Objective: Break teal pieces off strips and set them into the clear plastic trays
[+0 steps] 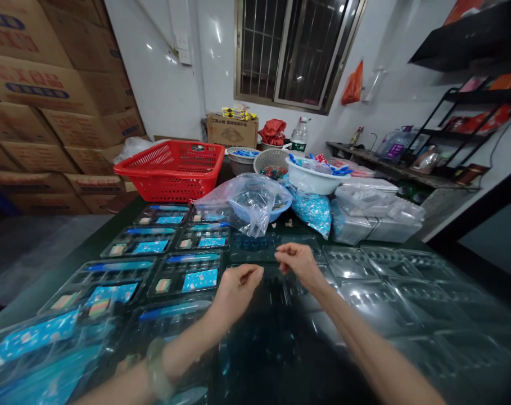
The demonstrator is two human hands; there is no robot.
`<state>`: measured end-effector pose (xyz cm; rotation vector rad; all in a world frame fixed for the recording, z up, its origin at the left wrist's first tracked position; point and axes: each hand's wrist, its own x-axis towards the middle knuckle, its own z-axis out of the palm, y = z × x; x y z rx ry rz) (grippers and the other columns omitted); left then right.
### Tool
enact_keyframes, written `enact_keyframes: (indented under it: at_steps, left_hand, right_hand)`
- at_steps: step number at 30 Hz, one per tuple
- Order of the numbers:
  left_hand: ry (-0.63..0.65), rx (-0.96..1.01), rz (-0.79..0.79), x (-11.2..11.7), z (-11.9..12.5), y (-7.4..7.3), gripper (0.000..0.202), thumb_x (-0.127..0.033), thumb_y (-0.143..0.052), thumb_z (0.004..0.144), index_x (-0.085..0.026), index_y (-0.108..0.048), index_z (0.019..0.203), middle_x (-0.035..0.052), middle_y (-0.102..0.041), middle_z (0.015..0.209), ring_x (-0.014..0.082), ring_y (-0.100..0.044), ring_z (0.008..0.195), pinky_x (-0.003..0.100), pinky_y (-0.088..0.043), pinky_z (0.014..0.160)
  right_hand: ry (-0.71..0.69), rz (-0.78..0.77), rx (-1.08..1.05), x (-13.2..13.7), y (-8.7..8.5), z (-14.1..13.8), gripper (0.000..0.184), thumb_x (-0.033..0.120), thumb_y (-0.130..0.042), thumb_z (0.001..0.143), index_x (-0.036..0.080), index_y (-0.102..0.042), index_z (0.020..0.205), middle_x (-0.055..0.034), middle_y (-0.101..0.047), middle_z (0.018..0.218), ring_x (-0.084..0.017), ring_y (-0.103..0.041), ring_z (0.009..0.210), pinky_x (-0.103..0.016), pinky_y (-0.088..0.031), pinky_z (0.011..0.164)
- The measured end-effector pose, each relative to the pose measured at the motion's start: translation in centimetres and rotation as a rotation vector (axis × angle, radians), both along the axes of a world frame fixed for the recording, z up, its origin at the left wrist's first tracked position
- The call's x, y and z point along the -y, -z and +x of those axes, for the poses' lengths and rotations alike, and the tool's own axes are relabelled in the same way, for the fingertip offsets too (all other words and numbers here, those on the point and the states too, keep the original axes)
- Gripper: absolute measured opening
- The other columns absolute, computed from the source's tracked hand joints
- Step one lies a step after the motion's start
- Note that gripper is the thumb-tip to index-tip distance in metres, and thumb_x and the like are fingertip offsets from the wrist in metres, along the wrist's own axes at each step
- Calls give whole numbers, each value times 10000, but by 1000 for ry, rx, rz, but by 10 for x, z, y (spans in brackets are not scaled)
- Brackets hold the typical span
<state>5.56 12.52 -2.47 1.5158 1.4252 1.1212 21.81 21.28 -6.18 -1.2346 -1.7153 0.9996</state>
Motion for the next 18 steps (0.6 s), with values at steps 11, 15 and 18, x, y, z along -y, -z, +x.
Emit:
enact_keyframes:
  at_steps: [11,15,18]
  left_hand:
    - [16,-78,-131,15,-43,-2,305,-375,-519,723,-110,-629,825,-24,-479,545,106,-390,508,221,-304,483]
    - [9,-86,-150,17,-48,1,313,-367,-529,710,-97,-623,840,-3,-514,591,115,-413,530,232,-332,501]
    - [21,-101,-122,15,-48,3,291,-351,-526,716,-107,-624,841,-13,-494,569,115,-410,527,232,-335,502]
  right_hand:
    - [67,247,555,-89,16,-5,137,256,-617,678,175,-667,778,-39,-662,732,-172,-598,721,-260,-432,650]
    - [-4,265,738,-86,15,-9,187,298,-576,755,162,-632,870,-36,-648,830,-156,-586,791,-300,-438,720]
    - [-53,273,864,-82,12,-14,227,333,-505,819,144,-595,906,-41,-618,902,-155,-565,851,-353,-432,773]
